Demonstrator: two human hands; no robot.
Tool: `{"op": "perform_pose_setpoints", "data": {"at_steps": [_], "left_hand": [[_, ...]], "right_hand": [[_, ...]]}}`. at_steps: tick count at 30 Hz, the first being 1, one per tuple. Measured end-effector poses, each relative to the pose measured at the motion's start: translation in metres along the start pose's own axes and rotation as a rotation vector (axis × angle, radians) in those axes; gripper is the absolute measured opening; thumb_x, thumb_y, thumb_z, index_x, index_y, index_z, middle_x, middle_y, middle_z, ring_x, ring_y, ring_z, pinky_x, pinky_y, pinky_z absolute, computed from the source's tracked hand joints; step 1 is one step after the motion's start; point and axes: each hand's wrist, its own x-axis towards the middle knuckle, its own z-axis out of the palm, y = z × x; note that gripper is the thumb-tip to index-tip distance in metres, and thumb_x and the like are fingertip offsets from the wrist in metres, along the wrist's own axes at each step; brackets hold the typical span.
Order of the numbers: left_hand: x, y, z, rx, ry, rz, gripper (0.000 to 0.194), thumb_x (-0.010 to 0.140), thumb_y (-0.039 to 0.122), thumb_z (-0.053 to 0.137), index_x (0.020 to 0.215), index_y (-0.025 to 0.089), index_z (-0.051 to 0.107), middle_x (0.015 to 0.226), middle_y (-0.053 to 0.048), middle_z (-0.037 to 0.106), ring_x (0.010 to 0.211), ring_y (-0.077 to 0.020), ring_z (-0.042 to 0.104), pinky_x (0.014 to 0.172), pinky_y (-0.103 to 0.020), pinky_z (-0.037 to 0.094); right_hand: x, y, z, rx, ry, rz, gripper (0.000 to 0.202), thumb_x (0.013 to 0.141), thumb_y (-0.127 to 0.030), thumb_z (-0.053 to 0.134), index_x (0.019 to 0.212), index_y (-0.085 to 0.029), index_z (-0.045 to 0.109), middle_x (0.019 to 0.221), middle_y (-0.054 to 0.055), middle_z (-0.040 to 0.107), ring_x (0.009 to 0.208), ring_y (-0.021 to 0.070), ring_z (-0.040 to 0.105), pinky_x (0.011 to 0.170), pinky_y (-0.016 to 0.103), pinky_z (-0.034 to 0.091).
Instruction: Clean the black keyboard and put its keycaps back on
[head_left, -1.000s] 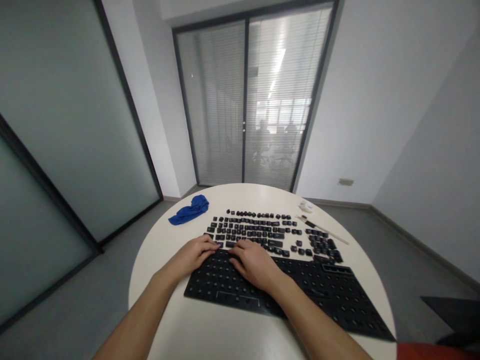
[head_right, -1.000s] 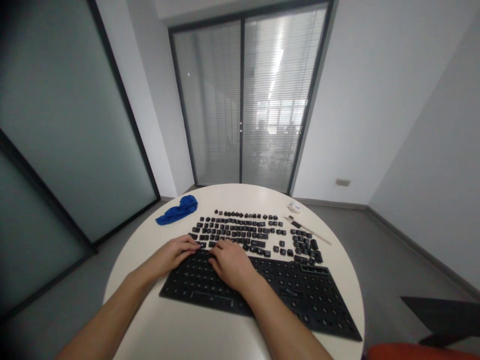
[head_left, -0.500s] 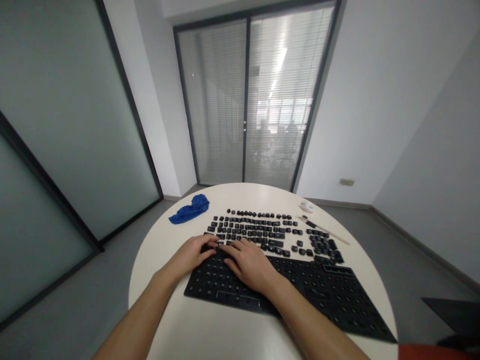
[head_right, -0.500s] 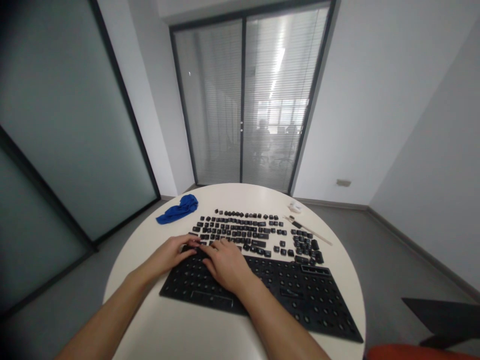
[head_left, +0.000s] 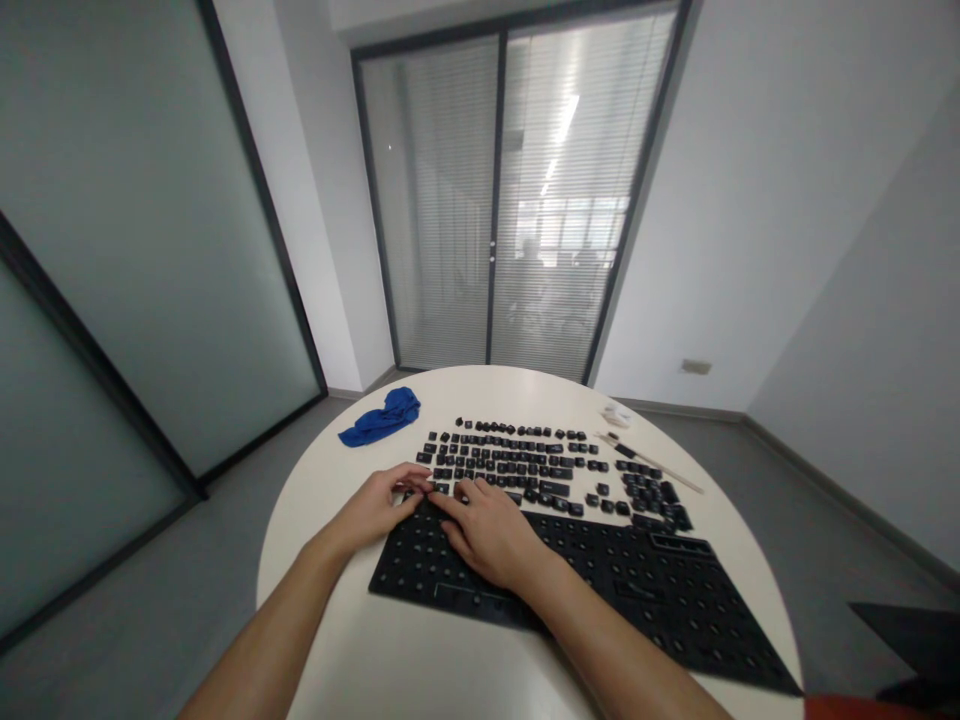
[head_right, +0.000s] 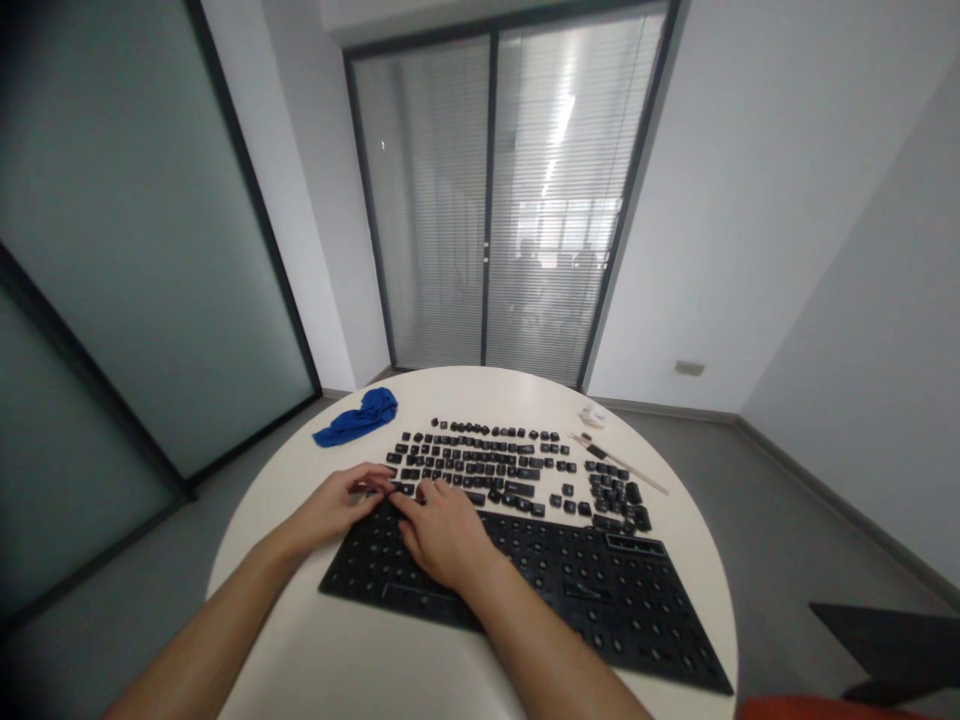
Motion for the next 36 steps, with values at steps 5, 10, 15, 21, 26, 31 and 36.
{"op": "perform_pose_setpoints", "data": {"at_steps": [5, 10, 15, 21, 26, 31, 36], "left_hand": [[0.002, 0.001, 0.0, 0.055, 0.091, -0.039, 0.023, 0.092, 0.031, 0.056, 0.11, 0.02, 0.065, 0.1, -0.006, 0.072, 0.096, -0.0219, 0.068, 0.085, -0.034, 0.053], [0.004, -0.001, -0.001, 0.071, 0.135, -0.057, 0.025, 0.093, 0.034, 0.053, 0.11, 0.019, 0.064, 0.098, -0.007, 0.071, 0.094, -0.0222, 0.067, 0.077, -0.032, 0.054], [0.006, -0.002, 0.0, 0.07, 0.189, -0.07, 0.028, 0.093, 0.035, 0.053, 0.112, 0.018, 0.063, 0.096, -0.007, 0.071, 0.089, -0.022, 0.067, 0.073, -0.032, 0.054], [0.018, -0.003, 0.001, 0.108, 0.324, -0.075, 0.03, 0.092, 0.039, 0.054, 0.11, 0.017, 0.065, 0.1, -0.007, 0.072, 0.089, -0.0219, 0.068, 0.071, -0.03, 0.054], [0.046, -0.01, 0.003, 0.32, 0.288, -0.091, 0.032, 0.094, 0.035, 0.045, 0.108, 0.015, 0.067, 0.106, -0.008, 0.073, 0.092, -0.0216, 0.069, 0.079, -0.032, 0.056], [0.083, -0.017, 0.009, 0.46, 0.208, -0.083, 0.03, 0.092, 0.031, 0.051, 0.11, 0.017, 0.071, 0.114, -0.009, 0.073, 0.107, -0.025, 0.066, 0.098, -0.035, 0.048], [0.125, -0.02, 0.012, 0.607, 0.103, -0.124, 0.032, 0.093, 0.026, 0.052, 0.117, 0.018, 0.072, 0.121, -0.01, 0.071, 0.114, -0.0265, 0.065, 0.1, -0.034, 0.046]], "right_hand": [[0.003, -0.004, -0.001, -0.005, -0.015, 0.023, 0.039, 0.098, -0.034, 0.049, 0.136, -0.026, 0.055, 0.112, 0.01, 0.06, 0.102, 0.0254, 0.054, 0.088, 0.039, 0.045], [0.003, -0.004, -0.002, 0.017, -0.028, 0.017, 0.034, 0.098, -0.035, 0.05, 0.13, -0.027, 0.059, 0.111, 0.01, 0.06, 0.102, 0.0254, 0.055, 0.088, 0.039, 0.045], [0.0, -0.001, 0.001, 0.076, 0.005, 0.014, 0.034, 0.098, -0.036, 0.05, 0.13, -0.027, 0.059, 0.113, 0.009, 0.06, 0.105, 0.0247, 0.055, 0.093, 0.039, 0.045], [-0.002, 0.001, 0.007, 0.107, 0.044, 0.028, 0.039, 0.096, -0.035, 0.054, 0.132, -0.018, 0.054, 0.119, 0.011, 0.06, 0.11, 0.0261, 0.054, 0.098, 0.041, 0.044], [-0.005, 0.003, 0.003, 0.128, 0.024, 0.026, 0.036, 0.094, -0.033, 0.057, 0.125, -0.016, 0.058, 0.119, 0.012, 0.061, 0.109, 0.0268, 0.054, 0.098, 0.042, 0.045], [-0.013, 0.01, -0.005, 0.194, -0.016, -0.01, 0.035, 0.094, -0.033, 0.058, 0.125, -0.017, 0.061, 0.122, 0.011, 0.062, 0.115, 0.0254, 0.053, 0.102, 0.04, 0.043], [-0.019, 0.017, -0.011, 0.264, -0.047, -0.046, 0.039, 0.095, -0.031, 0.058, 0.131, -0.016, 0.06, 0.129, 0.01, 0.062, 0.12, 0.024, 0.052, 0.107, 0.037, 0.039]]}}
